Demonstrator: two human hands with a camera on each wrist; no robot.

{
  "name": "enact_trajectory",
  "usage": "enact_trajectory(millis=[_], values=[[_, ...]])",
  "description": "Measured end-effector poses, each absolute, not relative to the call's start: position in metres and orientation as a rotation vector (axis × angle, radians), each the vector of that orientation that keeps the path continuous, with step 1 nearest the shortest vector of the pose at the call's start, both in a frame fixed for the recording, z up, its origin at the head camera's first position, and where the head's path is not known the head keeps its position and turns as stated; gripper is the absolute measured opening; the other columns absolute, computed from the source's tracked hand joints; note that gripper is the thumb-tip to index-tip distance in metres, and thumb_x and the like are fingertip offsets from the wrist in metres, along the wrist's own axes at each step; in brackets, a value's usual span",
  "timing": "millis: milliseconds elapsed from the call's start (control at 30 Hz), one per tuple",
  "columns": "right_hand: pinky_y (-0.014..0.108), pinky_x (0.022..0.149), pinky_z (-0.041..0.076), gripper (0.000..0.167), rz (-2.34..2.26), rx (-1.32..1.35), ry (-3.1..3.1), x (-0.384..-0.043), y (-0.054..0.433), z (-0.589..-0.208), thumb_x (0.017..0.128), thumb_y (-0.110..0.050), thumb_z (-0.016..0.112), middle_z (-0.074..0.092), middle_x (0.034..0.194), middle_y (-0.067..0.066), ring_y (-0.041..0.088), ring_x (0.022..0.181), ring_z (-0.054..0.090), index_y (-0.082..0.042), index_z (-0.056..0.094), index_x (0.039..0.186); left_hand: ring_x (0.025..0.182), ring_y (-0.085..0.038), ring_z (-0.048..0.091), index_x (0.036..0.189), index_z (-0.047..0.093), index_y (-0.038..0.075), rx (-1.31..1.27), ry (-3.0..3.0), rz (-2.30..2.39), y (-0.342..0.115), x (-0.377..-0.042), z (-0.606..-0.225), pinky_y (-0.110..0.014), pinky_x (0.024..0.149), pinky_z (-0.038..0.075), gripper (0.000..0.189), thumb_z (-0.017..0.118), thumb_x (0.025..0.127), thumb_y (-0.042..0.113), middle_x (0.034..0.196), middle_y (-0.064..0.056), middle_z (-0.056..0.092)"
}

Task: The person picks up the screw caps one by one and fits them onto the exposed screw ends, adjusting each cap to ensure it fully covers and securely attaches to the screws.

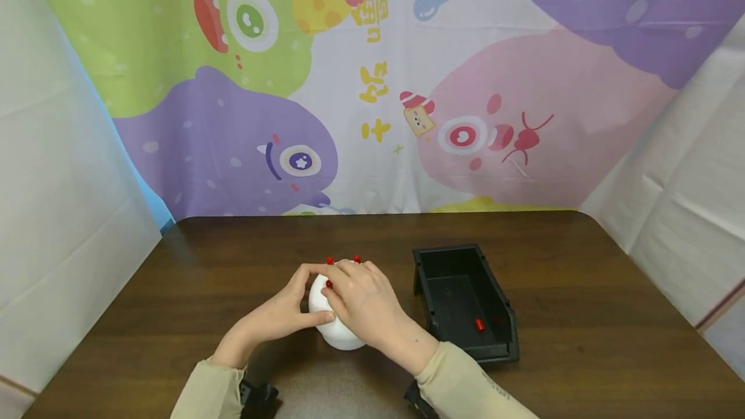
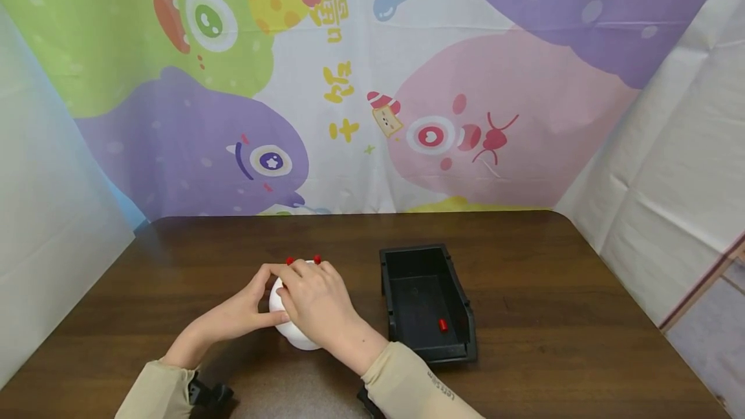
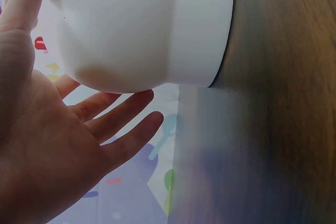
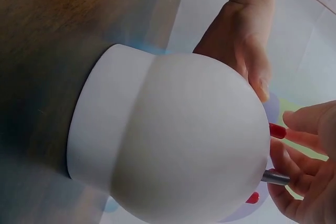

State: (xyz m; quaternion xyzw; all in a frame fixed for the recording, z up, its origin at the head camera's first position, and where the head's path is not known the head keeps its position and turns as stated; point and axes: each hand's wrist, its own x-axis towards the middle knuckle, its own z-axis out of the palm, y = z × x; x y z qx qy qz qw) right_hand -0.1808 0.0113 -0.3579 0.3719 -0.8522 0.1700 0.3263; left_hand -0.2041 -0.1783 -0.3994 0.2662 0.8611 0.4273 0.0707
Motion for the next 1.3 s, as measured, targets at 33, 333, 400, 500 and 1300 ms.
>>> enact_trajectory(millis=[33, 333, 400, 500, 1300], values=[[0.024, 0.066, 0.043, 0.027, 0.458, 0.977, -2.233, -0.181, 0.011, -0.358, 0.082, -0.018, 0.065, 0.064, 0.090, -0.003, 0.009, 0.080, 0.059, -0.014, 0.064, 0.109, 0.116, -0.022, 0.041, 0.127, 0.026, 0.019, 0.792, 2.595, 1.280, -0.178, -0.204, -0.399, -0.039, 0.089, 0.041, 0.069, 0.071, 0.078, 0.037, 0.130, -0.007, 0.031], [0.023, 0.066, 0.044, 0.027, 0.506, 0.986, -2.213, -0.181, 0.013, -0.358, 0.081, -0.017, 0.066, 0.061, 0.093, -0.003, 0.010, 0.082, 0.058, -0.015, 0.065, 0.108, 0.113, -0.018, 0.044, 0.127, 0.026, 0.024, 0.776, 2.556, 1.323, -0.178, -0.203, -0.400, -0.035, 0.086, 0.043, 0.069, 0.071, 0.077, 0.038, 0.128, -0.003, 0.032], [0.024, 0.069, 0.045, 0.024, 0.504, 0.977, -2.214, -0.181, 0.015, -0.357, 0.081, -0.018, 0.066, 0.061, 0.094, -0.003, 0.011, 0.085, 0.058, -0.014, 0.065, 0.105, 0.115, -0.019, 0.043, 0.129, 0.025, 0.023, 0.790, 2.542, 1.335, -0.178, -0.204, -0.400, -0.033, 0.087, 0.043, 0.069, 0.071, 0.078, 0.037, 0.131, -0.003, 0.030], [0.025, 0.072, 0.047, 0.020, 0.511, 0.962, -2.220, -0.181, 0.018, -0.356, 0.081, -0.018, 0.066, 0.062, 0.096, -0.002, 0.012, 0.088, 0.059, -0.013, 0.065, 0.101, 0.116, -0.018, 0.042, 0.130, 0.024, 0.022, 0.794, 2.518, 1.353, -0.178, -0.204, -0.400, -0.032, 0.087, 0.044, 0.071, 0.070, 0.078, 0.035, 0.134, -0.003, 0.028], [0.027, 0.073, 0.048, 0.017, 0.601, 0.828, -2.295, -0.165, 0.046, -0.349, 0.080, -0.018, 0.068, 0.062, 0.093, -0.005, 0.011, 0.085, 0.060, -0.016, 0.067, 0.097, 0.113, -0.022, 0.043, 0.132, 0.023, 0.017, 0.761, 2.517, 1.332, -0.179, -0.204, -0.397, -0.039, 0.089, 0.041, 0.072, 0.070, 0.079, 0.033, 0.134, -0.008, 0.029]])
